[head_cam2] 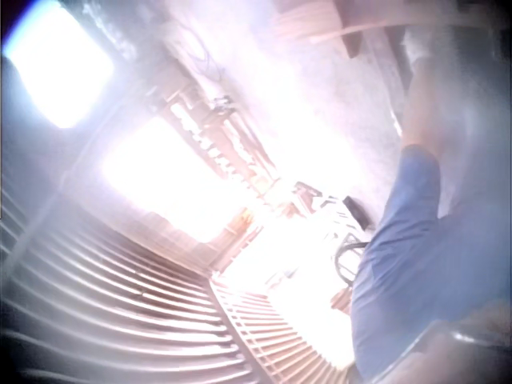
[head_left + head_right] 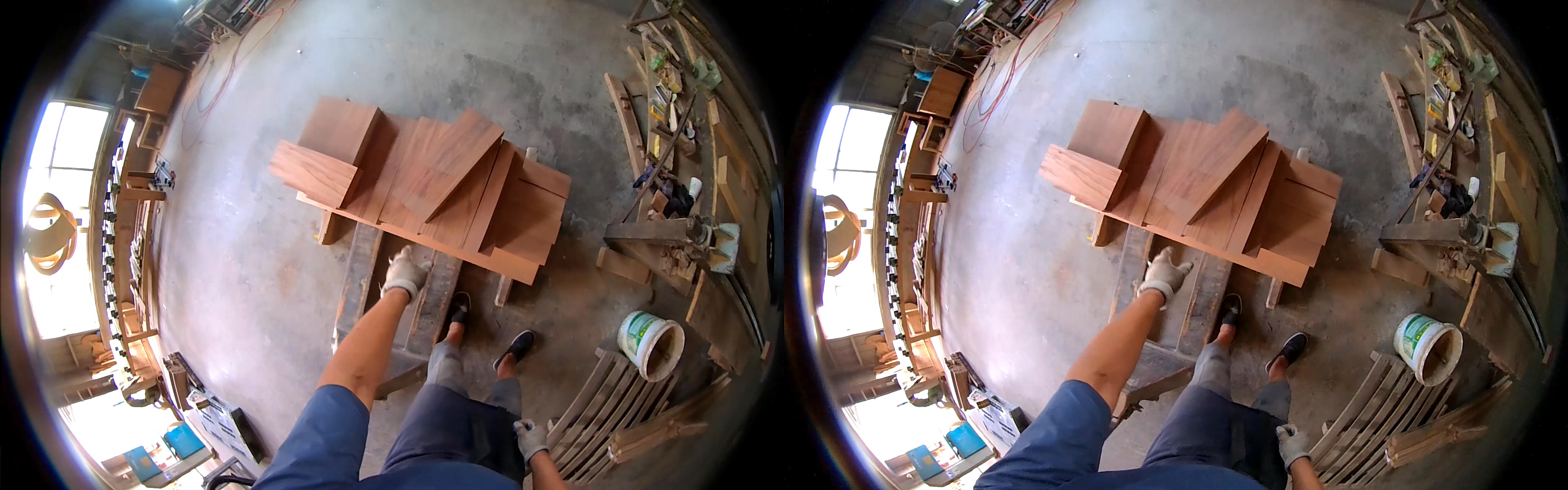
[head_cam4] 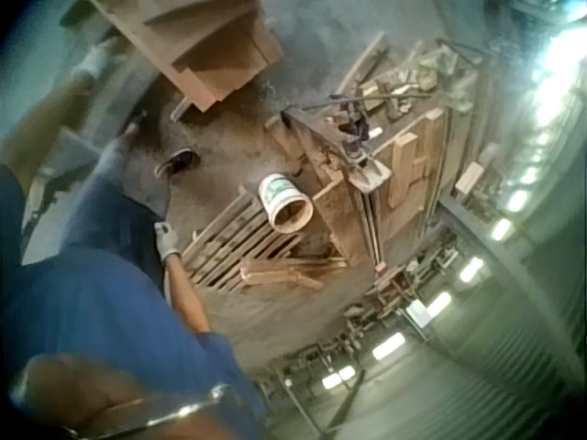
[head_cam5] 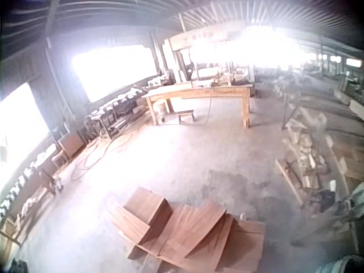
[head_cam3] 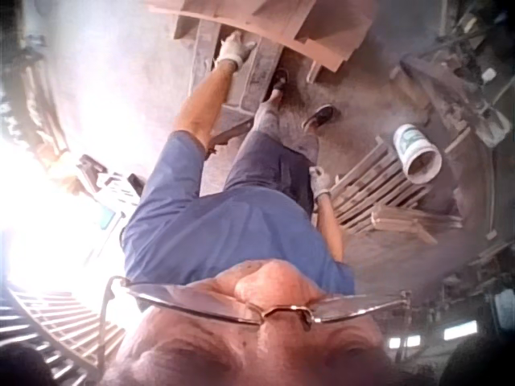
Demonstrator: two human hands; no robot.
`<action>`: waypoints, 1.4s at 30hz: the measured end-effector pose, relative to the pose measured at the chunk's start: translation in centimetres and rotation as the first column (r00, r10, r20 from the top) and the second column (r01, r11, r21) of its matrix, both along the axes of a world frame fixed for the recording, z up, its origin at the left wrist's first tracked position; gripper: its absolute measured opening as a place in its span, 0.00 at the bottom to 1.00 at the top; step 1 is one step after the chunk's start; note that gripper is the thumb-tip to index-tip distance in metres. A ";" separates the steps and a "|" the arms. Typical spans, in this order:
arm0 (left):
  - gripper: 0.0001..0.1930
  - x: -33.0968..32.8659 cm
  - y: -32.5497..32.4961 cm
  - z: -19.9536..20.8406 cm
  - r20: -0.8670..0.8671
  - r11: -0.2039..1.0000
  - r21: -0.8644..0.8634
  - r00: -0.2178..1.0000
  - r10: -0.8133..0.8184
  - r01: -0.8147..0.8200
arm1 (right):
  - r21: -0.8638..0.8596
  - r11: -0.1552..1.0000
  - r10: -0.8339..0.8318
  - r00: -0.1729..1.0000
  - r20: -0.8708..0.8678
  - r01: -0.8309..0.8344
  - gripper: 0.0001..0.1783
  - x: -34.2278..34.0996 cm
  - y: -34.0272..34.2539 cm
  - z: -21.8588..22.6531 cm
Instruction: The person moves wooden planks from a pallet jack to a wooden pallet, stacking them one by one. The person also briefly handles a hammer and a small wooden stick before beginning the stacking task.
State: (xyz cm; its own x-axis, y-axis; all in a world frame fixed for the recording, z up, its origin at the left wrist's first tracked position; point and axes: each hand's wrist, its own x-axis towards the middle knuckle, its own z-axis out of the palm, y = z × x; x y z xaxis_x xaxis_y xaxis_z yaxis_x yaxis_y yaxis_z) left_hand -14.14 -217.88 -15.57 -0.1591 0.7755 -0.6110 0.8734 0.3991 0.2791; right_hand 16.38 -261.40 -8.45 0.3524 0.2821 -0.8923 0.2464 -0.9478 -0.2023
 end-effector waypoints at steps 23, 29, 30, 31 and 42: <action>0.70 2.1 14.9 -2.7 -0.307 0.932 0.032 0.891 -0.334 0.360 | -0.186 0.966 0.159 0.979 -0.127 -0.181 0.28 -1.8 3.8 -0.1; 0.68 4.3 7.3 -3.3 -0.240 0.978 0.092 0.958 -0.159 0.185 | 0.030 0.999 -0.037 0.992 -0.121 0.041 0.08 -1.7 6.1 -7.9; 0.68 4.8 6.0 -2.4 -0.205 0.989 0.068 0.972 -0.118 0.134 | 0.047 0.982 -0.165 0.959 -0.230 0.180 0.10 -1.6 7.0 -10.3; 0.68 5.2 4.7 -1.7 -0.168 0.995 0.041 0.983 -0.079 0.087 | 0.120 0.991 -0.038 0.981 -0.192 0.062 0.10 -1.6 9.0 -12.0; 0.68 6.7 -3.9 3.0 0.184 0.977 -0.159 0.968 0.173 -0.145 | -0.127 0.802 -0.473 0.492 -0.731 0.583 0.26 -7.8 33.5 -12.5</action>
State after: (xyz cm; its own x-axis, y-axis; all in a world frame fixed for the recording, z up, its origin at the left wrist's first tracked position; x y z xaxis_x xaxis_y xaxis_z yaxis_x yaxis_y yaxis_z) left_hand -7.42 -221.83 -12.61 -0.1398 0.6522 -0.7450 0.7297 0.5764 0.3677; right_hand 8.60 -227.92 -20.99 -0.2386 0.3844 -0.8918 -0.5623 -0.8034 -0.1958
